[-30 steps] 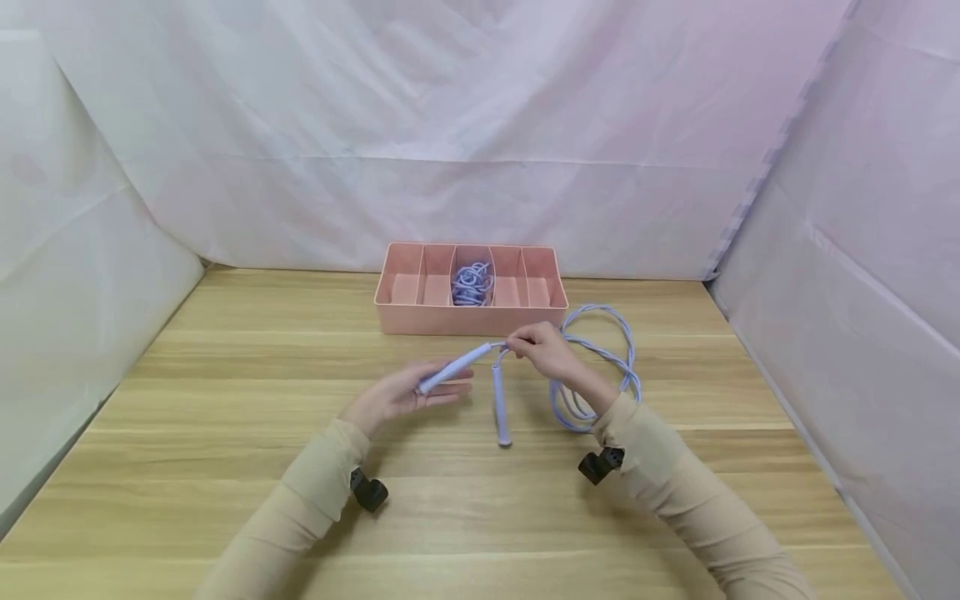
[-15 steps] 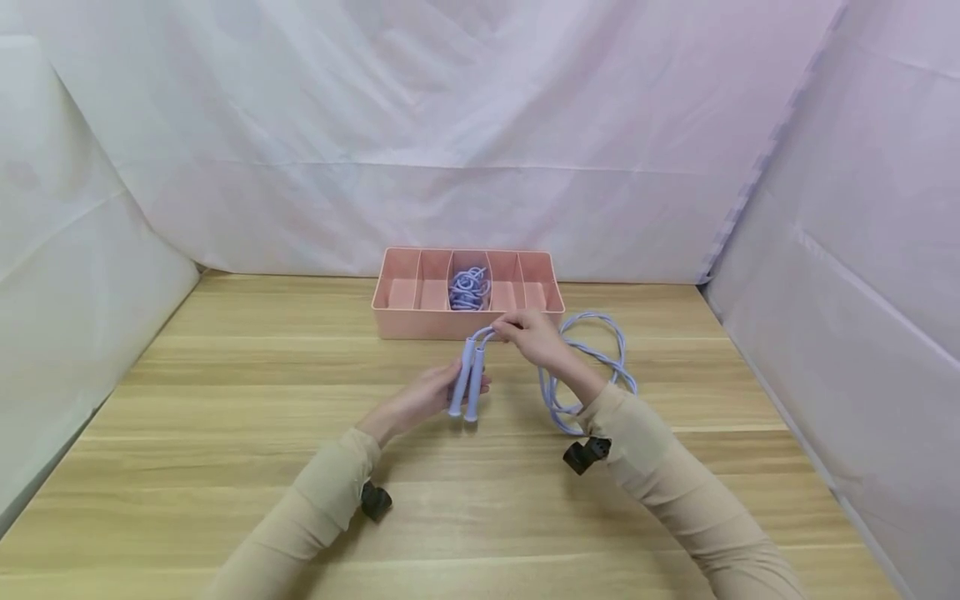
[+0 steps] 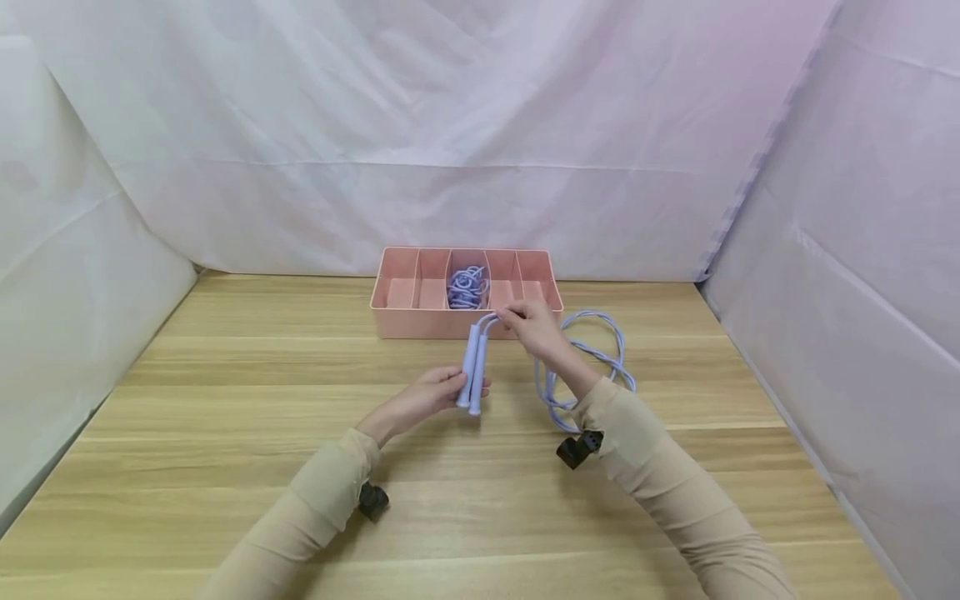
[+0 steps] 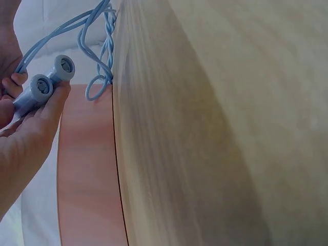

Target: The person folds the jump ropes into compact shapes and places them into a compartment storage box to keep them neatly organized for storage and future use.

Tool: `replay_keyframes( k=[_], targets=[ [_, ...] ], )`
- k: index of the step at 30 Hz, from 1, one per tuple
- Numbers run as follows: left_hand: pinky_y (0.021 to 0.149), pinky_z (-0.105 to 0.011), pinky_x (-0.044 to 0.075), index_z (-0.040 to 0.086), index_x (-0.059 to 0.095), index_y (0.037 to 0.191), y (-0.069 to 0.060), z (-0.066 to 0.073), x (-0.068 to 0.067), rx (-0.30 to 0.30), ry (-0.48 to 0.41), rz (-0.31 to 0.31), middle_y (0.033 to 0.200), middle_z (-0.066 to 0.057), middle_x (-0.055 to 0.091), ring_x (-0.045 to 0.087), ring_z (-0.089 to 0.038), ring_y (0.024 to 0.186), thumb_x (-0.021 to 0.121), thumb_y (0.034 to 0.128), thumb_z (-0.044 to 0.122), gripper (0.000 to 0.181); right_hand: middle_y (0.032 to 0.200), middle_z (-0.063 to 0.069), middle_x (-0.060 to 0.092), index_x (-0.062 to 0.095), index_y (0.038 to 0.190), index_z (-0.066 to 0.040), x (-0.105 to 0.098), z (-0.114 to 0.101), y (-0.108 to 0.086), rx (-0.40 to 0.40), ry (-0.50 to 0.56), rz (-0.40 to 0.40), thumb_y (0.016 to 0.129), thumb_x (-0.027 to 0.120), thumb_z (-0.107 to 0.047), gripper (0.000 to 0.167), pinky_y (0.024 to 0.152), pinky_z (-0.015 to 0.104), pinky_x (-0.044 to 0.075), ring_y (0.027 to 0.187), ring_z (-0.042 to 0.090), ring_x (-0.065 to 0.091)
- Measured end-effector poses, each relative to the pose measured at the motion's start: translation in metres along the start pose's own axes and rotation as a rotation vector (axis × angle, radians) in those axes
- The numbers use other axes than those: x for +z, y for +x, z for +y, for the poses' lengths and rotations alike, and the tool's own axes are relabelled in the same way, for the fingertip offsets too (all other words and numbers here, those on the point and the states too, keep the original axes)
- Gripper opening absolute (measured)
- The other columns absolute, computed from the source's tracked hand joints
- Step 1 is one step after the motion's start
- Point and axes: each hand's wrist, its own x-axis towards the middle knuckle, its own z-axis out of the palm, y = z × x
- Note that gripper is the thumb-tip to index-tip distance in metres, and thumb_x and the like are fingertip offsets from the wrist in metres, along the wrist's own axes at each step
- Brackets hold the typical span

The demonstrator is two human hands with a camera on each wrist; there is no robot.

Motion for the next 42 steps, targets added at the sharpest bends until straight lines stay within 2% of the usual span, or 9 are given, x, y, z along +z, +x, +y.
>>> replay_keyframes(
  k=[6, 10, 17, 23, 25, 31, 37, 42],
  targets=[
    [0.099, -0.034, 0.041, -0.016, 0.035, 0.128, 0.001, -0.001, -0.001, -0.028, 0.047, 0.054, 0.129, -0.032, 0.042, 0.047, -0.034, 0.117, 0.039, 0.0967, 0.008, 0.040, 0.063, 0.002, 0.046, 0.063, 0.086, 0.007, 0.004, 0.001, 0.001, 0.041, 0.070, 0.035, 0.093, 0.052, -0.016, 0.027, 0.046, 0.019, 0.029, 0.054, 0.010, 0.035],
    [0.096, -0.034, 0.043, -0.016, 0.040, 0.124, 0.002, 0.001, -0.001, -0.036, 0.118, 0.087, 0.123, -0.030, 0.048, 0.050, -0.033, 0.114, 0.043, 0.0949, 0.007, 0.037, 0.060, 0.000, 0.044, 0.064, 0.092, 0.007, 0.005, 0.000, 0.002, 0.045, 0.121, 0.062, 0.092, 0.052, -0.013, 0.024, 0.042, 0.017, 0.028, 0.050, 0.006, 0.035],
    [0.092, -0.035, 0.046, -0.019, 0.041, 0.119, 0.002, 0.007, -0.005, -0.048, 0.170, 0.070, 0.118, -0.033, 0.051, 0.050, -0.039, 0.112, 0.044, 0.0936, 0.003, 0.034, 0.065, -0.004, 0.052, 0.061, 0.107, 0.007, 0.005, -0.002, 0.004, 0.077, 0.284, 0.063, 0.090, 0.055, -0.012, 0.026, 0.044, 0.015, 0.030, 0.052, 0.005, 0.038],
    [0.091, -0.032, 0.047, -0.018, 0.046, 0.113, 0.003, 0.010, -0.003, -0.050, 0.226, 0.071, 0.112, -0.032, 0.055, 0.058, -0.029, 0.103, 0.050, 0.0892, 0.000, 0.030, 0.069, -0.003, 0.054, 0.059, 0.106, 0.009, 0.003, -0.002, 0.005, 0.134, 0.373, 0.073, 0.090, 0.056, -0.013, 0.027, 0.049, 0.016, 0.034, 0.055, 0.005, 0.039],
    [0.090, -0.032, 0.048, -0.018, 0.046, 0.112, 0.004, 0.011, -0.003, -0.054, 0.225, 0.078, 0.111, -0.033, 0.055, 0.059, -0.030, 0.102, 0.051, 0.0882, -0.001, 0.030, 0.068, -0.004, 0.054, 0.058, 0.104, 0.009, 0.002, -0.002, 0.005, 0.143, 0.402, 0.081, 0.090, 0.056, -0.014, 0.027, 0.050, 0.015, 0.034, 0.054, 0.005, 0.039],
    [0.087, -0.032, 0.050, -0.020, 0.045, 0.110, 0.002, 0.017, -0.006, -0.042, 0.227, 0.097, 0.110, -0.037, 0.052, 0.052, -0.044, 0.105, 0.050, 0.0874, -0.004, 0.028, 0.066, -0.008, 0.056, 0.057, 0.106, 0.005, -0.002, 0.001, 0.007, 0.187, 0.451, 0.067, 0.090, 0.056, -0.015, 0.026, 0.048, 0.014, 0.034, 0.053, 0.004, 0.040],
    [0.085, -0.032, 0.051, -0.021, 0.044, 0.112, -0.003, 0.024, -0.009, -0.009, 0.244, 0.130, 0.107, -0.037, 0.054, 0.056, -0.040, 0.102, 0.049, 0.0896, -0.002, 0.030, 0.069, -0.004, 0.057, 0.058, 0.100, -0.001, -0.006, 0.009, 0.004, 0.198, 0.457, 0.000, 0.094, 0.049, -0.022, 0.024, 0.049, 0.015, 0.037, 0.052, 0.004, 0.041],
    [0.088, -0.037, 0.049, -0.021, 0.041, 0.117, -0.007, 0.031, -0.017, 0.008, 0.155, 0.173, 0.107, -0.030, 0.059, 0.053, -0.040, 0.107, 0.048, 0.0909, 0.000, 0.034, 0.064, -0.005, 0.049, 0.055, 0.113, 0.003, -0.004, 0.018, -0.002, 0.173, 0.485, -0.060, 0.096, 0.045, -0.027, 0.036, 0.046, 0.015, 0.035, 0.048, 0.003, 0.038]
  ],
)
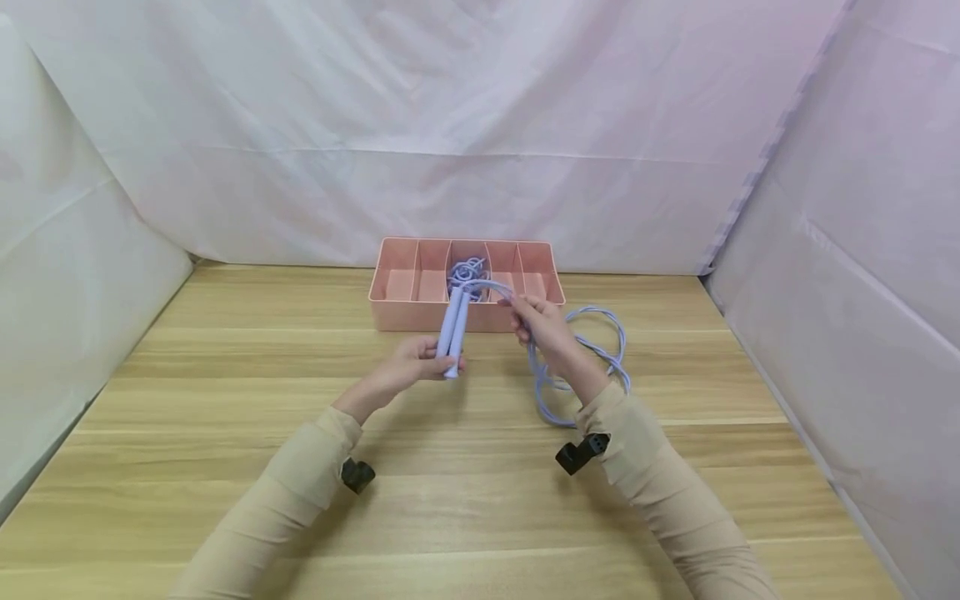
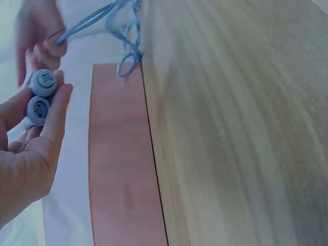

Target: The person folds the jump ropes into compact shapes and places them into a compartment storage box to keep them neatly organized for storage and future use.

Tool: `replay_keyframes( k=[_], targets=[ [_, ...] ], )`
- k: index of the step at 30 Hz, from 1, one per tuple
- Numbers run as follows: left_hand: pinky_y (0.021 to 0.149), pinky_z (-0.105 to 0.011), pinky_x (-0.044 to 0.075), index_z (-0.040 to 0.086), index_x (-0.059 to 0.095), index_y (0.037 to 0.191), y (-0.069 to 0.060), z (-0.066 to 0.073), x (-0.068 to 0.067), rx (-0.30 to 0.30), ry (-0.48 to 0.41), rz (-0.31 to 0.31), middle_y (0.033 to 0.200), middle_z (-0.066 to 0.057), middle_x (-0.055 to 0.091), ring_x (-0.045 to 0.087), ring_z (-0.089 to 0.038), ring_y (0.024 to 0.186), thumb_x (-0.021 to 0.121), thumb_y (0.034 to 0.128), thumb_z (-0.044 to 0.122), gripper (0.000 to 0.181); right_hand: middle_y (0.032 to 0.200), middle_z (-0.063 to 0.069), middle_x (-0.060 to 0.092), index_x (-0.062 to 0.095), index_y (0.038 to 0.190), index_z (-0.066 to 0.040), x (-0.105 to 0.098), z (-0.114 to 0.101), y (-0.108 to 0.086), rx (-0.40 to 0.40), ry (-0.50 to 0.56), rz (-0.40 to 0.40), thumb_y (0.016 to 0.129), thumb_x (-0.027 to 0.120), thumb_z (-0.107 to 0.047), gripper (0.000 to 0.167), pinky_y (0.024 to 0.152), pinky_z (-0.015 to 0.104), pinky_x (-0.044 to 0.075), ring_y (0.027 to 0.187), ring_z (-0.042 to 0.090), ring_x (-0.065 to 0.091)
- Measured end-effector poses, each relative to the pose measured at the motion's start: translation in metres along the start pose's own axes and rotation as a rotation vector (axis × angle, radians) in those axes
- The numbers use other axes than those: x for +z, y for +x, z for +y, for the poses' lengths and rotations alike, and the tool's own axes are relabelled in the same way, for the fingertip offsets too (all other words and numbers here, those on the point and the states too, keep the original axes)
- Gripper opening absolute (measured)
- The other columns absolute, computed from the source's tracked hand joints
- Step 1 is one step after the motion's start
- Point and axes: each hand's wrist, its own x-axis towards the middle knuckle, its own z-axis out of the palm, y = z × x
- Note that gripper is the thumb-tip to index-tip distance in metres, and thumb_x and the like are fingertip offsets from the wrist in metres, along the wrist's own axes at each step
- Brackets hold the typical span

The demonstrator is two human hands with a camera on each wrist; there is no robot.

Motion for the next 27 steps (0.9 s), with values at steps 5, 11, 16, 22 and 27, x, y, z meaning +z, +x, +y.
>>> replay_keyframes(
  k=[5, 11, 16, 22, 27],
  targets=[
    [0.092, -0.037, 0.046, -0.022, 0.037, 0.120, -0.001, 0.008, -0.010, 0.003, -0.146, 0.064, 0.098, -0.012, 0.066, 0.060, -0.023, 0.099, 0.046, 0.0918, 0.000, 0.037, 0.066, -0.003, 0.047, 0.047, 0.120, 0.007, 0.002, 0.010, -0.005, -0.088, -0.026, -0.001, 0.097, 0.041, -0.020, 0.036, 0.042, 0.013, 0.032, 0.047, 0.002, 0.036],
    [0.088, -0.030, 0.049, -0.022, 0.032, 0.124, -0.004, 0.021, -0.016, 0.025, -0.301, 0.140, 0.093, -0.003, 0.065, 0.062, -0.012, 0.090, 0.042, 0.0932, -0.001, 0.038, 0.073, 0.015, 0.051, 0.051, 0.116, 0.010, 0.001, 0.018, -0.016, -0.315, -0.260, 0.049, 0.096, 0.042, -0.010, 0.030, 0.042, 0.015, 0.032, 0.051, 0.006, 0.041],
    [0.086, -0.027, 0.049, -0.019, 0.030, 0.127, -0.007, 0.027, -0.019, -0.002, -0.366, 0.178, 0.093, -0.002, 0.065, 0.063, -0.011, 0.090, 0.040, 0.0952, 0.003, 0.040, 0.069, 0.012, 0.055, 0.062, 0.106, 0.004, -0.004, 0.019, -0.024, -0.594, -0.656, 0.164, 0.092, 0.052, -0.009, 0.022, 0.045, 0.022, 0.035, 0.054, 0.011, 0.041],
    [0.091, -0.034, 0.046, -0.020, 0.035, 0.125, -0.009, 0.030, -0.017, -0.044, -0.270, 0.193, 0.098, -0.010, 0.064, 0.063, -0.012, 0.089, 0.044, 0.0936, 0.003, 0.039, 0.068, 0.003, 0.057, 0.070, 0.092, -0.003, -0.007, 0.016, -0.029, -0.717, -1.086, 0.179, 0.083, 0.064, -0.009, 0.012, 0.047, 0.027, 0.043, 0.055, 0.015, 0.050],
    [0.082, -0.034, 0.052, -0.021, 0.047, 0.113, -0.007, 0.036, -0.009, -0.056, 0.016, 0.188, 0.098, -0.024, 0.064, 0.064, -0.013, 0.080, 0.051, 0.0882, 0.000, 0.033, 0.064, -0.003, 0.055, 0.068, 0.070, -0.013, 0.000, 0.008, -0.032, -0.797, -1.422, -0.104, 0.079, 0.068, -0.016, 0.010, 0.050, 0.027, 0.047, 0.059, 0.016, 0.055]
  ],
)
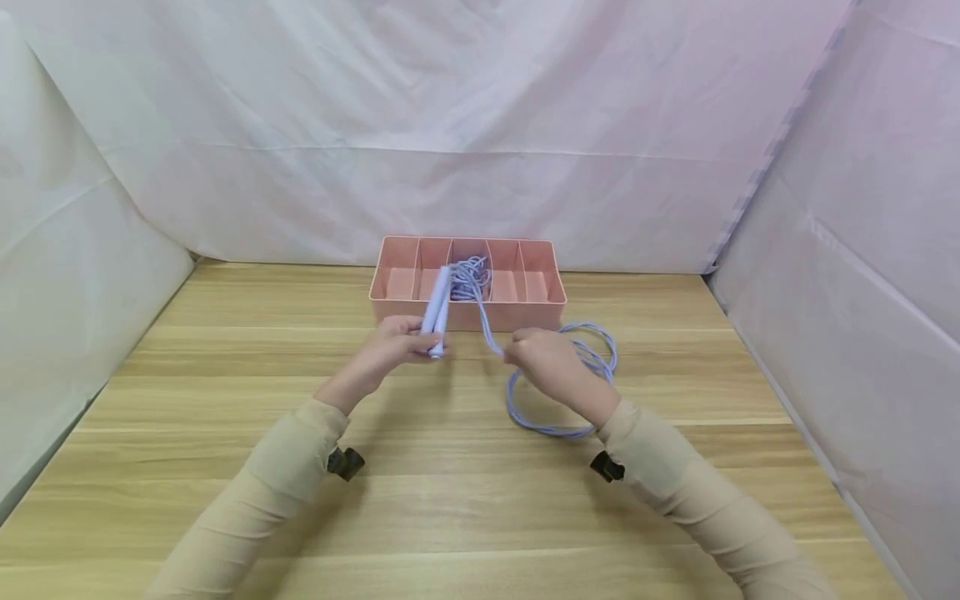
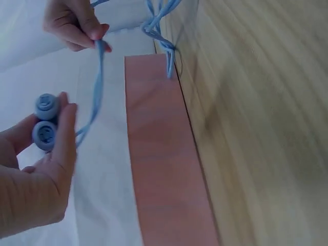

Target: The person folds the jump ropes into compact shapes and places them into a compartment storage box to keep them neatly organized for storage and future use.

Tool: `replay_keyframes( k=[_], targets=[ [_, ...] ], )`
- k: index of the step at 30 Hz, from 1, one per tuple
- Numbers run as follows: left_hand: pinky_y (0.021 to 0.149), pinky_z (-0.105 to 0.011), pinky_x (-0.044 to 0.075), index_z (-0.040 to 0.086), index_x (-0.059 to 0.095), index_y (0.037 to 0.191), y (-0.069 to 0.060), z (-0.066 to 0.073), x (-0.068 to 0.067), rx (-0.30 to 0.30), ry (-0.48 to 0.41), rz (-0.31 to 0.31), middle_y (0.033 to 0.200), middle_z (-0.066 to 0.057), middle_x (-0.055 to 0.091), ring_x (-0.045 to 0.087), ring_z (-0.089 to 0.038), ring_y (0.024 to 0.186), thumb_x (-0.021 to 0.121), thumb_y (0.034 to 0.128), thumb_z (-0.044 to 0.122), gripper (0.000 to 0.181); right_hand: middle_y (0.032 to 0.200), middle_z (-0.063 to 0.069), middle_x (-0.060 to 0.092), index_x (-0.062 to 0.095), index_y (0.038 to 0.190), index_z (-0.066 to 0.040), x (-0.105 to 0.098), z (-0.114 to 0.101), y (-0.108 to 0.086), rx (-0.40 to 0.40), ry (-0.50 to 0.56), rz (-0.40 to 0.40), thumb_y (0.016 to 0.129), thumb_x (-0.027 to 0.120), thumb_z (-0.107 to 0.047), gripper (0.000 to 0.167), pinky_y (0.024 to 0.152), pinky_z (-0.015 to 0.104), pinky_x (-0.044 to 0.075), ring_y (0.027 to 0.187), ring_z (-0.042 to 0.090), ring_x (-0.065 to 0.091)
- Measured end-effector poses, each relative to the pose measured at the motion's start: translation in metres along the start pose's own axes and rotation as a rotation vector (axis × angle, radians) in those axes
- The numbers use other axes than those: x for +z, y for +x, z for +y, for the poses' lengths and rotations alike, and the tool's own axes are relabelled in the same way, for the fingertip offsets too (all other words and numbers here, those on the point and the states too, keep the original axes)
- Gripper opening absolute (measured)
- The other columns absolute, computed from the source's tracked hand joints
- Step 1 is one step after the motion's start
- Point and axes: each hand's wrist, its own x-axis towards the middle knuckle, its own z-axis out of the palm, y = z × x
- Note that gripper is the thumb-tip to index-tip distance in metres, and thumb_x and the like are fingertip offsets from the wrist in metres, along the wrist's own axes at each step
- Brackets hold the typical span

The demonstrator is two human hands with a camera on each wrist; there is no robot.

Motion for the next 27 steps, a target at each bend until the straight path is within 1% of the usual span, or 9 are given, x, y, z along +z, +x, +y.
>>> replay_keyframes(
  k=[2, 4, 8, 12, 14, 17, 19, 24, 27],
  targets=[
    [0.075, -0.032, 0.055, -0.020, 0.053, 0.105, 0.001, 0.002, 0.005, 0.020, 0.151, -0.021, 0.091, -0.025, 0.065, 0.063, -0.011, 0.072, 0.054, 0.0850, -0.002, 0.027, 0.059, -0.004, 0.051, 0.066, 0.065, -0.014, -0.005, -0.004, 0.003, -0.093, 0.013, -0.075, 0.078, 0.068, -0.018, 0.014, 0.048, 0.026, 0.045, 0.055, 0.015, 0.053],
    [0.064, -0.028, 0.055, -0.017, 0.059, 0.095, 0.001, 0.004, 0.011, 0.053, 0.344, -0.054, 0.081, -0.023, 0.066, 0.059, -0.010, 0.063, 0.057, 0.0821, -0.003, 0.019, 0.059, -0.006, 0.055, 0.067, 0.067, -0.014, -0.010, -0.008, 0.008, -0.157, 0.080, -0.128, 0.078, 0.068, -0.019, 0.012, 0.050, 0.024, 0.045, 0.056, 0.012, 0.055],
    [0.047, -0.019, 0.043, -0.004, 0.065, 0.081, 0.000, 0.006, 0.024, 0.119, 0.751, -0.116, 0.064, -0.005, 0.063, 0.050, -0.007, 0.052, 0.060, 0.0784, 0.002, 0.009, 0.068, -0.007, 0.063, 0.071, 0.077, -0.012, -0.020, -0.009, 0.018, -0.215, 0.272, -0.194, 0.080, 0.067, -0.019, 0.009, 0.055, 0.019, 0.047, 0.061, 0.005, 0.056],
    [0.047, -0.019, 0.039, -0.001, 0.065, 0.078, -0.006, 0.008, 0.033, 0.184, 0.965, -0.158, 0.061, 0.000, 0.058, 0.047, -0.008, 0.051, 0.060, 0.0777, 0.001, 0.005, 0.072, -0.008, 0.064, 0.071, 0.080, -0.011, -0.025, -0.003, 0.028, -0.204, 0.444, -0.245, 0.082, 0.066, -0.019, 0.010, 0.056, 0.017, 0.045, 0.061, 0.001, 0.052],
    [0.048, -0.021, 0.040, 0.000, 0.064, 0.075, -0.008, 0.007, 0.033, 0.256, 1.049, -0.166, 0.061, 0.000, 0.057, 0.046, -0.010, 0.052, 0.061, 0.0774, 0.000, 0.003, 0.073, -0.006, 0.063, 0.071, 0.082, -0.010, -0.024, 0.001, 0.031, -0.186, 0.549, -0.275, 0.083, 0.065, -0.018, 0.011, 0.054, 0.016, 0.043, 0.059, 0.000, 0.048],
    [0.052, -0.024, 0.043, 0.002, 0.063, 0.074, -0.012, 0.006, 0.030, 0.370, 1.136, -0.180, 0.064, -0.001, 0.058, 0.049, -0.012, 0.056, 0.064, 0.0766, 0.000, 0.004, 0.073, 0.000, 0.062, 0.071, 0.083, -0.006, -0.019, 0.009, 0.032, -0.168, 0.733, -0.310, 0.084, 0.063, -0.014, 0.011, 0.052, 0.017, 0.040, 0.058, 0.002, 0.045],
    [0.056, -0.026, 0.046, 0.003, 0.063, 0.076, -0.013, 0.005, 0.027, 0.437, 1.159, -0.195, 0.068, -0.002, 0.060, 0.052, -0.013, 0.059, 0.065, 0.0766, -0.001, 0.004, 0.072, 0.004, 0.060, 0.070, 0.083, -0.004, -0.015, 0.014, 0.034, -0.170, 0.849, -0.323, 0.085, 0.062, -0.011, 0.011, 0.052, 0.018, 0.039, 0.058, 0.005, 0.043],
    [0.064, -0.028, 0.052, 0.005, 0.065, 0.085, -0.018, 0.006, 0.025, 0.578, 1.125, -0.232, 0.076, -0.002, 0.066, 0.062, -0.016, 0.069, 0.063, 0.0811, 0.004, 0.004, 0.068, 0.011, 0.058, 0.069, 0.084, 0.001, -0.005, 0.022, 0.041, -0.139, 1.032, -0.354, 0.087, 0.058, -0.004, 0.013, 0.053, 0.018, 0.039, 0.057, 0.010, 0.045],
    [0.071, -0.028, 0.053, 0.007, 0.065, 0.095, -0.020, 0.005, 0.029, 0.650, 1.062, -0.231, 0.086, -0.003, 0.068, 0.065, -0.017, 0.079, 0.060, 0.0858, 0.009, 0.011, 0.066, 0.010, 0.056, 0.068, 0.086, 0.002, -0.001, 0.024, 0.042, -0.051, 1.089, -0.354, 0.088, 0.055, -0.003, 0.014, 0.048, 0.017, 0.035, 0.052, 0.008, 0.041]
  ],
)
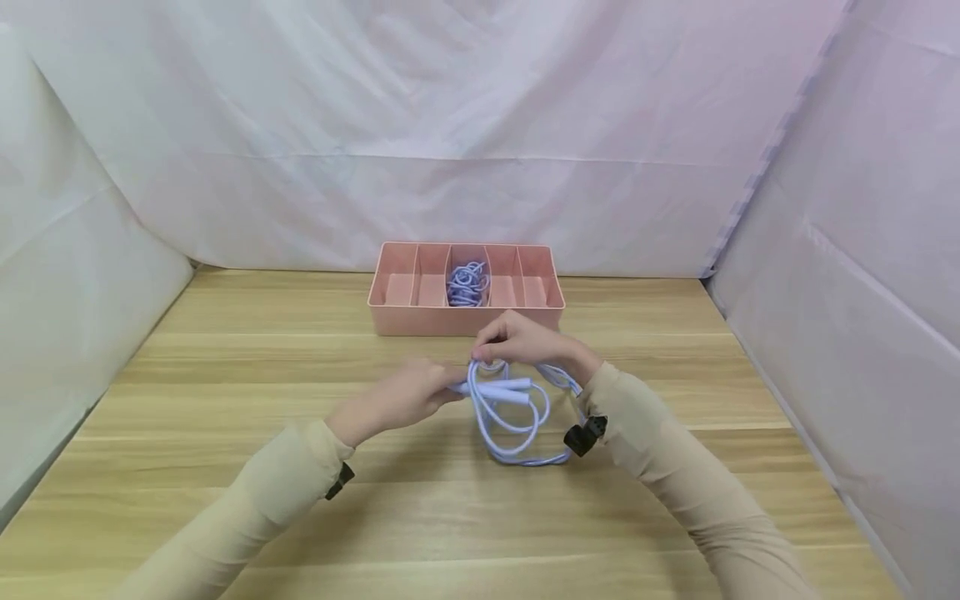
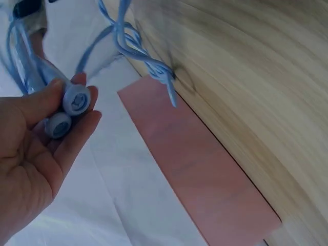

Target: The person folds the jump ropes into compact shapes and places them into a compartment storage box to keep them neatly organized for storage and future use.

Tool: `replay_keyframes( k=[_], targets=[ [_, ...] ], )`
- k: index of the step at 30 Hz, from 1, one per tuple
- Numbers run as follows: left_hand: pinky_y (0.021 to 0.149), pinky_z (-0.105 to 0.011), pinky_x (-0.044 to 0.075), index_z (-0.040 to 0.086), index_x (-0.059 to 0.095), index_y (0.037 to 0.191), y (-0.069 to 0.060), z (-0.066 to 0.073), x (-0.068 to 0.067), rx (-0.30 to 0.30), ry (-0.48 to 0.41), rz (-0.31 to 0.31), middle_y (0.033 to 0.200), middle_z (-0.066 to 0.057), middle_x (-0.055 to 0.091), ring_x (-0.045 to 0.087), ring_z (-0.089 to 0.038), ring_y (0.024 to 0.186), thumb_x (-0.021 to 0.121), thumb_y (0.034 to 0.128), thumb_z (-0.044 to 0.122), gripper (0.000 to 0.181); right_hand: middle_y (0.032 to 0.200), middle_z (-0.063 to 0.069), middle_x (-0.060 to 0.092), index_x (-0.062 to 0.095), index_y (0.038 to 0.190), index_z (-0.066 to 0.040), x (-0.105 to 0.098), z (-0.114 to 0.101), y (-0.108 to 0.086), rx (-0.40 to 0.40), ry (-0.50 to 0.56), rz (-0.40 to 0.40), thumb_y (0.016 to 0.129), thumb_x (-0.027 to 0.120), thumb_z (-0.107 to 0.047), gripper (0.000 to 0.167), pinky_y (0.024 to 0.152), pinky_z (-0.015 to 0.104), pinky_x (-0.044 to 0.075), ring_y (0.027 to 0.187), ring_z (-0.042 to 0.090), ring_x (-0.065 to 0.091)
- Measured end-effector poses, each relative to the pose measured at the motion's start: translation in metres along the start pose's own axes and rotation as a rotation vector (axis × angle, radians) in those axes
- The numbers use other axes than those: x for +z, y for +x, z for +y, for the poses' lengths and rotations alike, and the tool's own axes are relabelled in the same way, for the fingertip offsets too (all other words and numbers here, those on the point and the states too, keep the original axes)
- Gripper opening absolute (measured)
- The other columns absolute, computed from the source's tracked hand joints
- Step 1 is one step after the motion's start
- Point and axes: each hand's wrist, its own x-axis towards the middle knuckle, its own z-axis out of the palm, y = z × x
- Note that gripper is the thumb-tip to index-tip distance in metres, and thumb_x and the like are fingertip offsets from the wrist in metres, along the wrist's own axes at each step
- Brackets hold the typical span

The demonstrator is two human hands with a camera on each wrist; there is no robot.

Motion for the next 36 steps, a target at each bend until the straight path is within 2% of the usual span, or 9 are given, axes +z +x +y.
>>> replay_keyframes(
  k=[3, 6, 8, 13, 17, 21, 25, 29, 36],
  targets=[
    [0.076, -0.029, 0.053, 0.006, 0.063, 0.104, 0.001, 0.000, 0.003, -0.008, -0.070, 0.090, 0.094, -0.004, 0.068, 0.065, -0.017, 0.086, 0.057, 0.0879, 0.009, 0.017, 0.066, 0.001, 0.059, 0.066, 0.089, 0.007, 0.005, -0.001, -0.002, 0.087, 0.149, 0.114, 0.088, 0.054, -0.001, 0.014, 0.046, 0.015, 0.036, 0.051, 0.003, 0.043],
    [0.070, -0.027, 0.052, 0.004, 0.063, 0.103, 0.001, -0.004, 0.005, -0.062, -0.134, 0.182, 0.090, -0.005, 0.068, 0.062, -0.014, 0.079, 0.057, 0.0879, 0.007, 0.017, 0.069, -0.003, 0.063, 0.060, 0.091, 0.014, 0.015, -0.011, -0.003, 0.128, 0.329, 0.255, 0.087, 0.052, 0.002, 0.015, 0.051, 0.013, 0.042, 0.058, 0.003, 0.053],
    [0.062, -0.026, 0.050, 0.003, 0.063, 0.101, 0.000, -0.007, 0.007, -0.098, -0.136, 0.235, 0.082, -0.004, 0.065, 0.057, -0.012, 0.069, 0.057, 0.0875, 0.006, 0.015, 0.070, -0.008, 0.063, 0.058, 0.090, 0.015, 0.022, -0.018, -0.001, 0.143, 0.365, 0.345, 0.086, 0.052, 0.002, 0.015, 0.051, 0.013, 0.042, 0.060, 0.002, 0.053],
    [0.054, -0.027, 0.046, 0.000, 0.060, 0.107, -0.003, -0.012, 0.012, -0.152, -0.124, 0.306, 0.079, -0.006, 0.064, 0.052, -0.013, 0.062, 0.057, 0.0876, 0.007, 0.021, 0.066, -0.008, 0.058, 0.056, 0.080, 0.013, 0.034, -0.022, 0.006, 0.093, 0.170, 0.432, 0.083, 0.054, 0.004, 0.009, 0.056, 0.015, 0.038, 0.061, 0.002, 0.049],
    [0.063, -0.033, 0.052, -0.001, 0.057, 0.112, -0.007, -0.017, 0.018, -0.180, -0.145, 0.331, 0.090, -0.013, 0.067, 0.062, -0.021, 0.074, 0.059, 0.0865, 0.007, 0.026, 0.067, 0.010, 0.062, 0.055, 0.082, 0.015, 0.039, -0.007, 0.011, 0.056, 0.188, 0.358, 0.086, 0.051, 0.007, 0.010, 0.052, 0.017, 0.039, 0.057, 0.005, 0.049],
    [0.066, -0.033, 0.053, -0.001, 0.055, 0.108, -0.009, -0.023, 0.020, -0.242, -0.221, 0.333, 0.090, -0.014, 0.066, 0.062, -0.023, 0.078, 0.059, 0.0860, 0.006, 0.024, 0.072, 0.018, 0.062, 0.059, 0.095, 0.011, 0.042, 0.012, 0.011, 0.133, 0.206, 0.306, 0.092, 0.046, 0.002, 0.016, 0.043, 0.017, 0.033, 0.050, 0.011, 0.044],
    [0.058, -0.029, 0.051, -0.003, 0.054, 0.099, -0.011, -0.031, 0.017, -0.298, -0.282, 0.383, 0.085, -0.014, 0.064, 0.059, -0.021, 0.071, 0.059, 0.0848, 0.001, 0.016, 0.075, 0.018, 0.062, 0.060, 0.109, 0.007, 0.045, 0.023, 0.006, 0.171, 0.070, 0.319, 0.094, 0.045, -0.006, 0.024, 0.043, 0.017, 0.035, 0.051, 0.019, 0.045],
    [0.060, -0.032, 0.054, -0.006, 0.054, 0.098, -0.014, -0.041, 0.011, -0.366, -0.288, 0.448, 0.091, -0.021, 0.064, 0.063, -0.027, 0.075, 0.059, 0.0841, -0.002, 0.016, 0.076, 0.021, 0.059, 0.060, 0.112, 0.006, 0.045, 0.025, -0.004, 0.182, -0.019, 0.382, 0.094, 0.047, -0.008, 0.026, 0.046, 0.018, 0.034, 0.058, 0.021, 0.048],
    [0.064, -0.039, 0.055, -0.009, 0.055, 0.106, -0.017, -0.051, 0.007, -0.482, -0.330, 0.493, 0.100, -0.027, 0.061, 0.062, -0.034, 0.082, 0.060, 0.0838, 0.000, 0.025, 0.070, 0.019, 0.061, 0.066, 0.101, 0.003, 0.043, 0.020, -0.025, 0.256, -0.110, 0.458, 0.093, 0.050, -0.014, 0.025, 0.041, 0.020, 0.024, 0.046, 0.009, 0.032]
  ],
)
